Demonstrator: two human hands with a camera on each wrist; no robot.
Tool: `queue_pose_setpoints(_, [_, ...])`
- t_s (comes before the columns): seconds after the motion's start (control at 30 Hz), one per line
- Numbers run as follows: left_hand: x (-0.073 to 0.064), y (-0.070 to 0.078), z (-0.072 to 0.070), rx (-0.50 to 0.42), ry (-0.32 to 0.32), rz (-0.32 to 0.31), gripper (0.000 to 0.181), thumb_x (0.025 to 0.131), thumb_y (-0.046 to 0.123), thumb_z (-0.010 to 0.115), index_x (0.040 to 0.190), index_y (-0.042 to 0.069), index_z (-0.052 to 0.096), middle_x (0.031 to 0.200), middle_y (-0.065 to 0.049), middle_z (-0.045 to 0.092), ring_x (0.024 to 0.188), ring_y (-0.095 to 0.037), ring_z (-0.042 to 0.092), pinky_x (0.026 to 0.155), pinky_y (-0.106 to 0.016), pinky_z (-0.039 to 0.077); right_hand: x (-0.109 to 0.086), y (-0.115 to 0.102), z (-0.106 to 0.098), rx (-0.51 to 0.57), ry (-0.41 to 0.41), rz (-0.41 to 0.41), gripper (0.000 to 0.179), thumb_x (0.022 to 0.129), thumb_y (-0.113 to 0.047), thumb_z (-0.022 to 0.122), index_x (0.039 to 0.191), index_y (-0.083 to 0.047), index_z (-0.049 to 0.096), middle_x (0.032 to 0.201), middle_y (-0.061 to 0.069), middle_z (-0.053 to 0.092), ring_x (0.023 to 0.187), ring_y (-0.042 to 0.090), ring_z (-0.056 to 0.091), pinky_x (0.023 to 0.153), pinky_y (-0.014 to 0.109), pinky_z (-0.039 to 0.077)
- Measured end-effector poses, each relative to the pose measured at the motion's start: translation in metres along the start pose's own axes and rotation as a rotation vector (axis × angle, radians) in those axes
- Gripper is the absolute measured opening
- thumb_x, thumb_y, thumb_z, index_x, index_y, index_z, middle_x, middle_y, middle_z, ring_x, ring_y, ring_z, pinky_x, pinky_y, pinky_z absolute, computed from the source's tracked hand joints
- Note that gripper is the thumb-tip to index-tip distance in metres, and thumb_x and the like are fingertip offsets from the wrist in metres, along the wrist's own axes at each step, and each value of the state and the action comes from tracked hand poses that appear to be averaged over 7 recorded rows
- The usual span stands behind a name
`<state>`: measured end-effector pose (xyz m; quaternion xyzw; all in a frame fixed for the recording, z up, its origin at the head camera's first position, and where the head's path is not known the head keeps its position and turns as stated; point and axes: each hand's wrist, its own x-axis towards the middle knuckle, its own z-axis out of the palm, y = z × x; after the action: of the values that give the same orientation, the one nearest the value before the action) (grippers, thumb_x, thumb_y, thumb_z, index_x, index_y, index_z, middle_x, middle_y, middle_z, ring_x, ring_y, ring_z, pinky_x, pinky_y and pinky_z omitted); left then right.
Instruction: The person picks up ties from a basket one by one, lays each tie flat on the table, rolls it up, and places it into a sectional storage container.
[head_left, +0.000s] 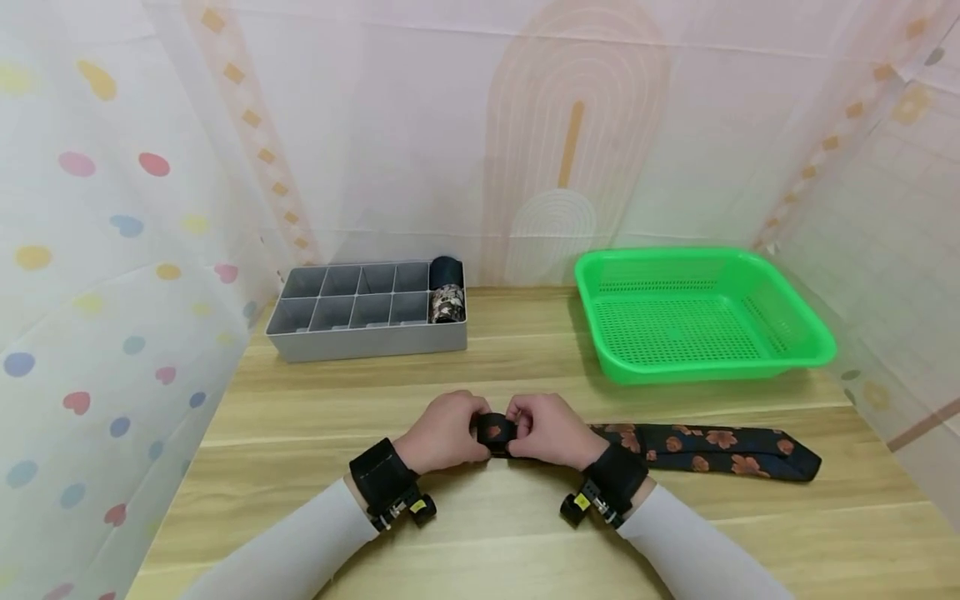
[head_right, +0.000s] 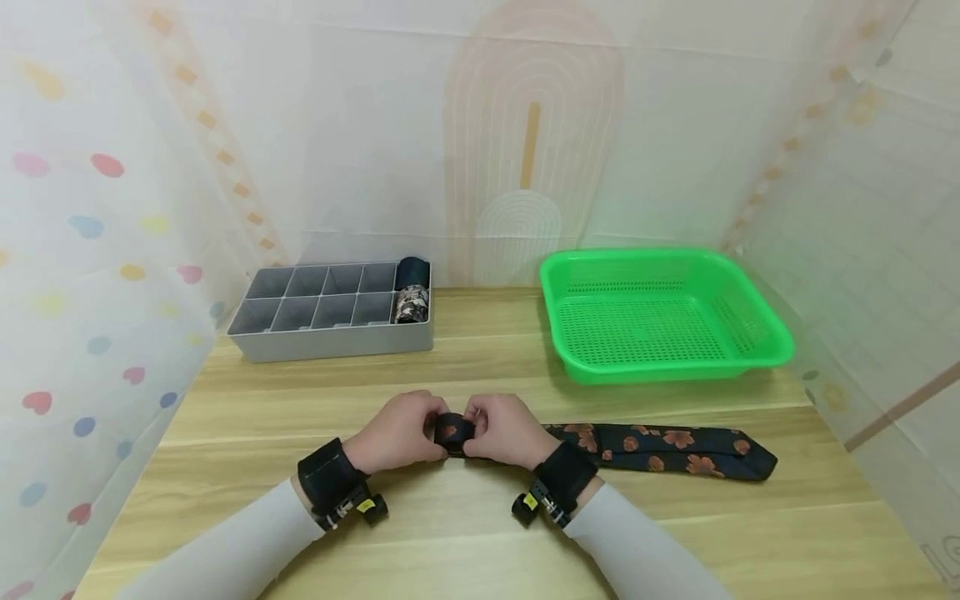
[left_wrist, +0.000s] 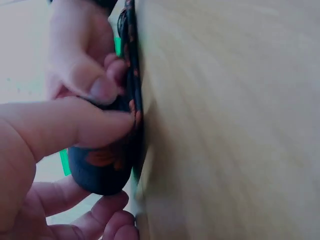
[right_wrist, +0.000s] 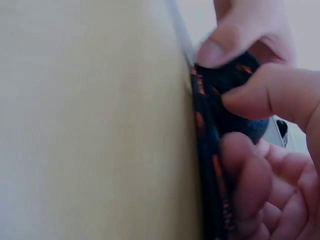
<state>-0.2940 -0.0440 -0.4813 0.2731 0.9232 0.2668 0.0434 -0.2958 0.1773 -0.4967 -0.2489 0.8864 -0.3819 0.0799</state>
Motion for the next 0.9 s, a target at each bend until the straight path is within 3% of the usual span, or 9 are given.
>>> queue_pose_setpoints(0.23, [-0.0005, -0.0025, 0.0020, -0.032, -0.007, 0.006, 0.034, 0.067, 0.018, 0.095, 0.094, 0.013, 0.075, 0.086, 0.003, 0.064, 0.078, -0.013, 0.055, 0.077, -0.032, 0.048, -0.0059, 0.0034, 0.0047, 0.010, 0.034, -0.003, 0.019, 0.078, -0.013, 0.083, 0.091, -0.018, 0.070, 0.064, -0.012, 0.060, 0.060, 0.003, 0.055, 0.067, 0.023, 0.048])
queue_pose_setpoints(0.57, [-0.0003, -0.0032, 0.0031, 0.007, 0.022, 0.026, 0.029, 0.065, 0.018, 0.094, 0.086, 0.013, 0.074, 0.081, 0.003, 0.062, 0.075, -0.012, 0.054, 0.072, -0.031, 0.047, -0.0067, -0.0010, 0.0051, -0.041, 0.049, -0.008, 0.021, 0.079, -0.012, 0.082, 0.093, -0.017, 0.068, 0.069, -0.011, 0.060, 0.063, 0.005, 0.055, 0.067, 0.024, 0.047])
queue_pose_setpoints(0.9, [0.0002, -0.0056, 0.0028, 0.002, 0.036, 0.020, 0.028, 0.067, 0.017, 0.093, 0.088, 0.014, 0.074, 0.082, 0.003, 0.060, 0.074, -0.012, 0.053, 0.072, -0.029, 0.046, -0.0043, -0.0027, 0.0020, -0.029, 0.046, -0.031, 0.019, 0.079, -0.012, 0.081, 0.092, -0.017, 0.068, 0.076, -0.007, 0.065, 0.065, 0.005, 0.061, 0.064, 0.022, 0.051])
